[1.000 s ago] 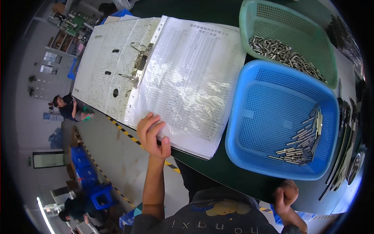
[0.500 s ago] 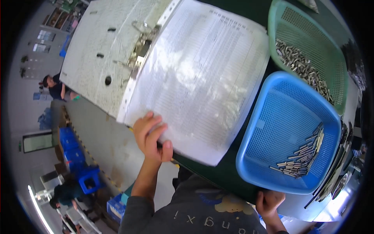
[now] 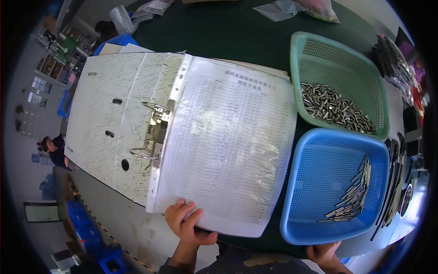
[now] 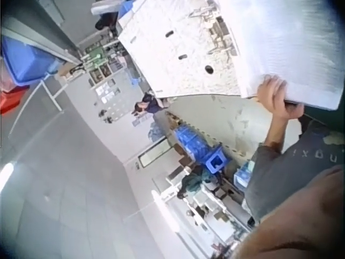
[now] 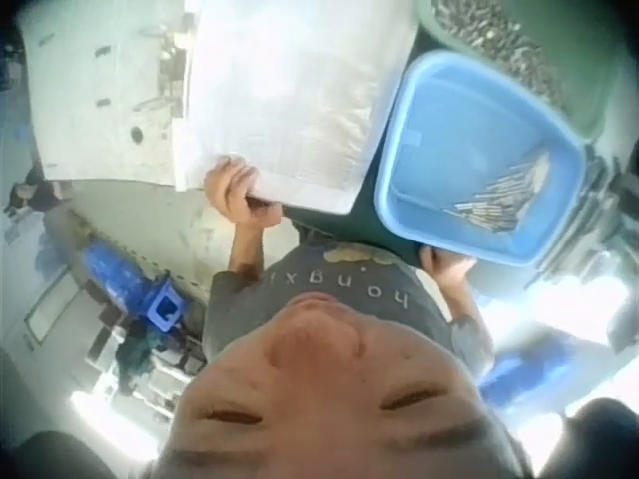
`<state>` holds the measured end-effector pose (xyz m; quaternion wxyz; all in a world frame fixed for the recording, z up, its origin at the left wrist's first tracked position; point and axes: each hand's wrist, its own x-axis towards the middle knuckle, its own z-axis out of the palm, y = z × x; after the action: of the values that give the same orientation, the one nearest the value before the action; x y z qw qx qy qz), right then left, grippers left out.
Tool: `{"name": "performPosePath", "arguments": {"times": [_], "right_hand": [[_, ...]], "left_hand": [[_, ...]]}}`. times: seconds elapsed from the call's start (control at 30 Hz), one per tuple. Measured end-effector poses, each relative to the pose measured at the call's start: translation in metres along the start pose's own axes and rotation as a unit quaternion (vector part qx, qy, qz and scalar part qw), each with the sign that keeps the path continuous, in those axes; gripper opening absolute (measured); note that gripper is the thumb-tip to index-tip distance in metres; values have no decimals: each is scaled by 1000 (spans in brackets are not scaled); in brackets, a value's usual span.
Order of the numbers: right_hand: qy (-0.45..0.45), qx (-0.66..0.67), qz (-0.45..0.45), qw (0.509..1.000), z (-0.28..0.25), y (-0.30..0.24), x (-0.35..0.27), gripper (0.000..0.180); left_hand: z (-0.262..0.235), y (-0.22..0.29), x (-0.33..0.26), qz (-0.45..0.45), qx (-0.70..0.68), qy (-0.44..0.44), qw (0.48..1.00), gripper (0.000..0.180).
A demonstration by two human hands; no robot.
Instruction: Measure metal components using calipers and a micrometer and verify against documentation.
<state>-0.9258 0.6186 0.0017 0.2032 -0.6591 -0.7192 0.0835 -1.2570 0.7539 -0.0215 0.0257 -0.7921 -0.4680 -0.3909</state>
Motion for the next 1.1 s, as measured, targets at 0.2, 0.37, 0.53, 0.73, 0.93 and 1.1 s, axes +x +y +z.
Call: {"name": "performPosePath", "arguments": {"times": [0.2, 0.37, 0.53, 0.73, 0.93, 1.1], "right_hand": [[0, 11, 12, 1000, 3, -4, 5, 23], [1, 14, 7, 1000, 1, -5, 5, 19], [12, 29, 0, 1000, 1, -8, 8, 15], [-13, 9, 13, 1000, -2, -12, 9, 16], [-27, -9, 23, 999, -2, -12, 4, 20], [7, -11, -1, 1000, 2, -10, 2, 18]], "left_hand": [[2, 6, 9, -15, -3, 11, 1000, 69], [1, 5, 9, -8, 6, 4, 1000, 65], [3, 4, 6, -2, 4, 25, 1000, 59], [5, 1, 6, 7, -11, 52, 999, 51], [-3, 6, 10, -24, -37, 35, 998, 29], [-14, -1, 13, -5, -44, -10, 999, 21]]}}
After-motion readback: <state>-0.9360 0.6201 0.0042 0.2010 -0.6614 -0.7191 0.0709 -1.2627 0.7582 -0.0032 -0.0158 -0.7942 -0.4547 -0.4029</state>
